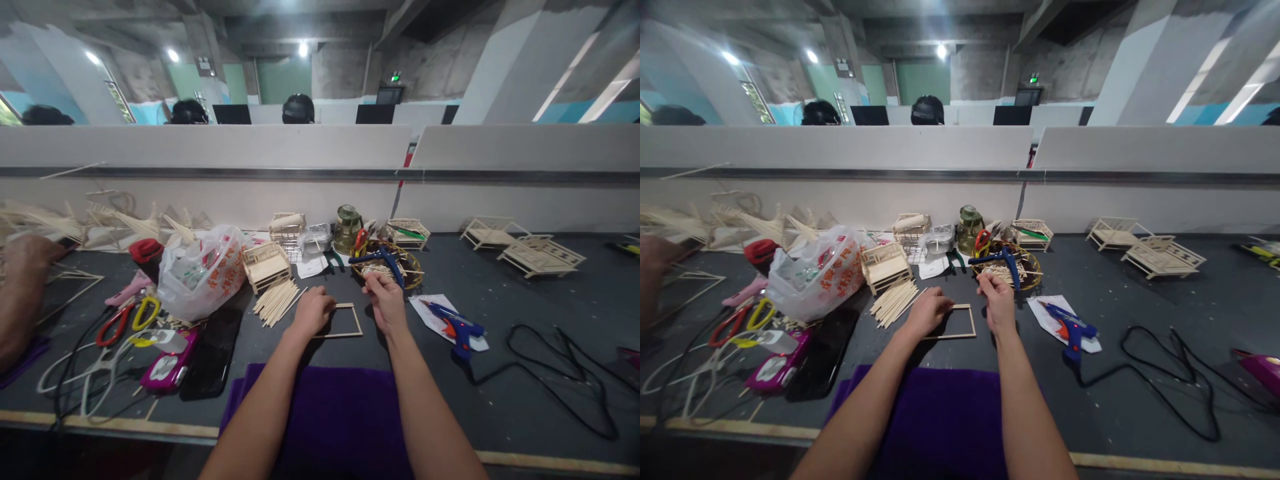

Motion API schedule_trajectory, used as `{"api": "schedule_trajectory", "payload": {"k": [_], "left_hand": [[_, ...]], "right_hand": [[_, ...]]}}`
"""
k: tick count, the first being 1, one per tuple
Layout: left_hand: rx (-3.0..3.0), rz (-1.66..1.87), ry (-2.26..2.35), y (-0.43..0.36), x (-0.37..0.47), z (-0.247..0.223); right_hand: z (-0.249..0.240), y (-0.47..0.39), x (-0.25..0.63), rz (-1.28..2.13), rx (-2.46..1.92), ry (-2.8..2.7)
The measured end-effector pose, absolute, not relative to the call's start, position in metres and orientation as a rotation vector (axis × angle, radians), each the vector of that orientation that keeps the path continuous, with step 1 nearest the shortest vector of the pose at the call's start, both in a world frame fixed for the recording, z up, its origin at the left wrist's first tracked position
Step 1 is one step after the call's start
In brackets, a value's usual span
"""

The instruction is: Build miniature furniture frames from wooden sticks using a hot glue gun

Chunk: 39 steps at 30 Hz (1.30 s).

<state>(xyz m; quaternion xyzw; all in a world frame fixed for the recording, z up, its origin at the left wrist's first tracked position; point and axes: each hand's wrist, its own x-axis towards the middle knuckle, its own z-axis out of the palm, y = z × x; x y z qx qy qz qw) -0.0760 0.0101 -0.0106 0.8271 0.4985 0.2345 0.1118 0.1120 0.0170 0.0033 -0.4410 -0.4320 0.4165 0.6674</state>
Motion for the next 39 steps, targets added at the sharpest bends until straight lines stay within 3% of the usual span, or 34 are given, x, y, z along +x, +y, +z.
{"api": "schedule_trajectory", "payload": {"k": [8, 16, 28, 35, 39], "left_hand": [[1.793, 1.250, 1.330, 0.017, -0.082, 0.003], [1.231, 1.061, 0.978, 0.005, -0.072, 0.014], [0.755, 1.268, 0.836, 0.009, -0.082, 0.022], [0.223, 1.678, 0.536, 0.033, -0.140, 0.067], [0.502, 1.910, 0.896, 0.030, -0.183, 0.111]], "right_hand": [[0.006, 0.009, 0.095, 0.713, -1.065, -1.226], [0.012, -0.010, 0.067, 0.362, -1.074, -1.578], [0.014, -0.013, 0.061, 0.263, -0.972, -1.786], [0.006, -0.007, 0.071, 0.197, -1.121, -1.676], [0.004, -0.006, 0.070, 0.198, -1.141, -1.718]]}}
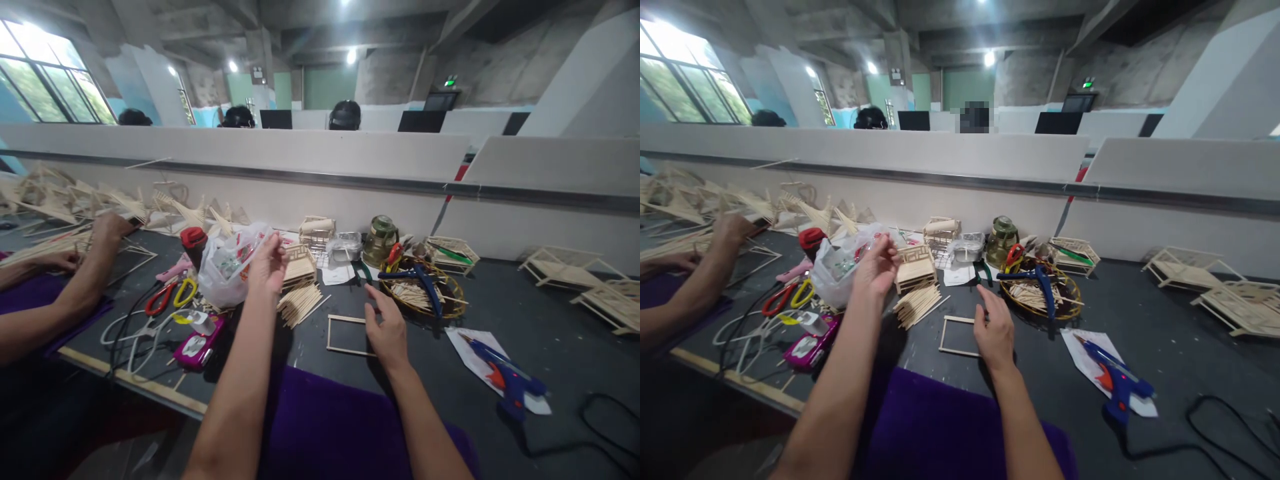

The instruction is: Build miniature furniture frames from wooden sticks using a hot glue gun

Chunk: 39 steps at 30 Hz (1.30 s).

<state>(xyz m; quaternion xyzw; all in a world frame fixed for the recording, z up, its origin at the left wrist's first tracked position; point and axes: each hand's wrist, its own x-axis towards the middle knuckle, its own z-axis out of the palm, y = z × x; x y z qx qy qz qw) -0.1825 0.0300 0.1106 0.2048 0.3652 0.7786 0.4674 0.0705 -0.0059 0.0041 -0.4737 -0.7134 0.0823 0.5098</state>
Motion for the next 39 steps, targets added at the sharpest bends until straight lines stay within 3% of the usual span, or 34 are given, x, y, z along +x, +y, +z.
{"api": "schedule_trajectory", "payload": {"k": [3, 7, 9, 12, 16, 20, 23, 26, 33, 39], "left_hand": [[1.115, 2.034, 1.617, 0.017, -0.218, 0.136], [1.639, 1.260, 2.514, 0.003, -0.257, 0.151], [1.671, 0.928, 2.707, 0.000, -0.267, 0.152], [1.665, 0.767, 2.857, 0.000, -0.272, 0.149], [1.831, 1.051, 2.822, -0.002, -0.262, 0.145], [2.029, 1.468, 2.449, -0.009, -0.232, 0.137], [2.048, 1.035, 2.142, -0.010, -0.202, 0.117], [1.949, 0.603, 2.139, -0.005, -0.171, 0.084], [2.012, 0.430, 2.146, 0.008, -0.130, 0.009], [2.050, 0.355, 2.094, 0.008, -0.132, -0.001]], "right_hand": [[0.004, -0.006, 0.070, 0.209, -1.149, -1.726], [0.005, -0.007, 0.069, 0.228, -1.163, -1.723], [0.004, -0.007, 0.070, 0.230, -1.167, -1.726], [0.004, -0.006, 0.071, 0.235, -1.170, -1.724], [0.003, -0.005, 0.072, 0.239, -1.183, -1.705], [0.006, -0.006, 0.076, 0.214, -1.217, -1.622], [0.008, -0.003, 0.084, 0.132, -1.256, -1.547], [0.008, 0.002, 0.095, 0.066, -1.266, -1.517], [0.004, 0.008, 0.104, 0.101, -1.287, -1.463], [0.004, 0.007, 0.102, 0.136, -1.311, -1.475]]}}
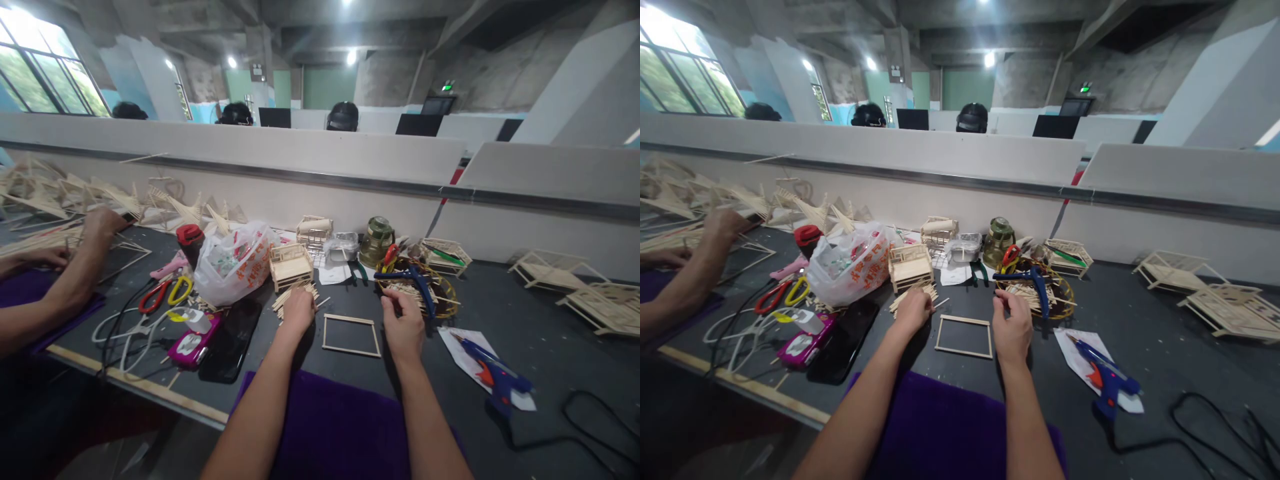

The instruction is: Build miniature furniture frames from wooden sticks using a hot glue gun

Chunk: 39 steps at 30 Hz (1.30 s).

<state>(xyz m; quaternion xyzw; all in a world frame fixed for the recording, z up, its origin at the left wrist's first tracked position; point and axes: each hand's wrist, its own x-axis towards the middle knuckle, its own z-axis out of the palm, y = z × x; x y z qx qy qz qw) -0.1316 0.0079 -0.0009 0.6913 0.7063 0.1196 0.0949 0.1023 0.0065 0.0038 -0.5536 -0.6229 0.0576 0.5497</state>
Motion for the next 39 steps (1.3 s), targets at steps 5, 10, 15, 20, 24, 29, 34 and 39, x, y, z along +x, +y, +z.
{"api": "schedule_trajectory", "payload": {"k": [5, 10, 15, 20, 24, 29, 34, 39], "left_hand": [[2.106, 0.471, 2.062, 0.002, -0.130, 0.010], [2.281, 0.620, 1.767, -0.006, -0.124, 0.021], [2.251, 0.607, 1.479, -0.010, -0.110, 0.023], [2.118, 0.825, 1.407, -0.003, -0.116, 0.014], [2.040, 0.779, 1.613, 0.003, -0.130, 0.007], [2.092, 0.528, 1.678, 0.001, -0.128, 0.004], [2.135, 0.475, 1.700, 0.000, -0.121, 0.002], [2.065, 0.498, 1.705, 0.001, -0.110, -0.002]], "right_hand": [[0.001, 0.006, 0.104, 0.184, -1.304, -1.460], [0.001, 0.004, 0.099, 0.266, -1.165, -1.666], [0.002, 0.002, 0.098, 0.332, -1.122, -1.975], [0.001, 0.002, 0.117, 0.421, -1.257, -1.956], [-0.010, -0.001, 0.138, 0.586, -1.444, -1.808], [-0.022, -0.002, 0.145, 0.765, -1.536, -1.750], [-0.023, -0.001, 0.142, 0.843, -1.532, -1.694], [-0.023, -0.001, 0.147, 0.855, -1.533, -1.650]]}}
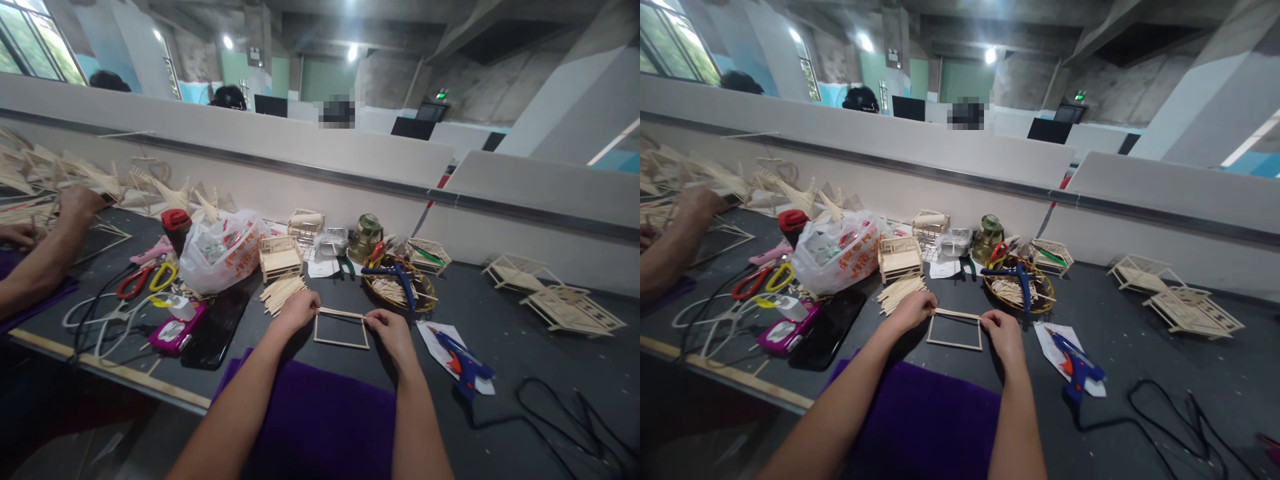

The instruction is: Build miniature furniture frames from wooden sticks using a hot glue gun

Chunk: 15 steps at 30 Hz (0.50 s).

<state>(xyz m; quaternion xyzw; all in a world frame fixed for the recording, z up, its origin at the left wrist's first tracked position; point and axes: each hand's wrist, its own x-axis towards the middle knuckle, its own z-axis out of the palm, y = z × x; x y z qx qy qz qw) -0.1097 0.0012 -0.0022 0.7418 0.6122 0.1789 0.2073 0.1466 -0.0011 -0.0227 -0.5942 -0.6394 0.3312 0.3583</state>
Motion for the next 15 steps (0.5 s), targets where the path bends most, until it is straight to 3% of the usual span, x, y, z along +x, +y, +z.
{"api": "schedule_trajectory", "payload": {"k": [15], "left_hand": [[1.802, 0.675, 1.580, 0.009, -0.114, -0.010]], "right_hand": [[-0.023, -0.001, 0.152, 0.725, -1.586, -1.717]]}}
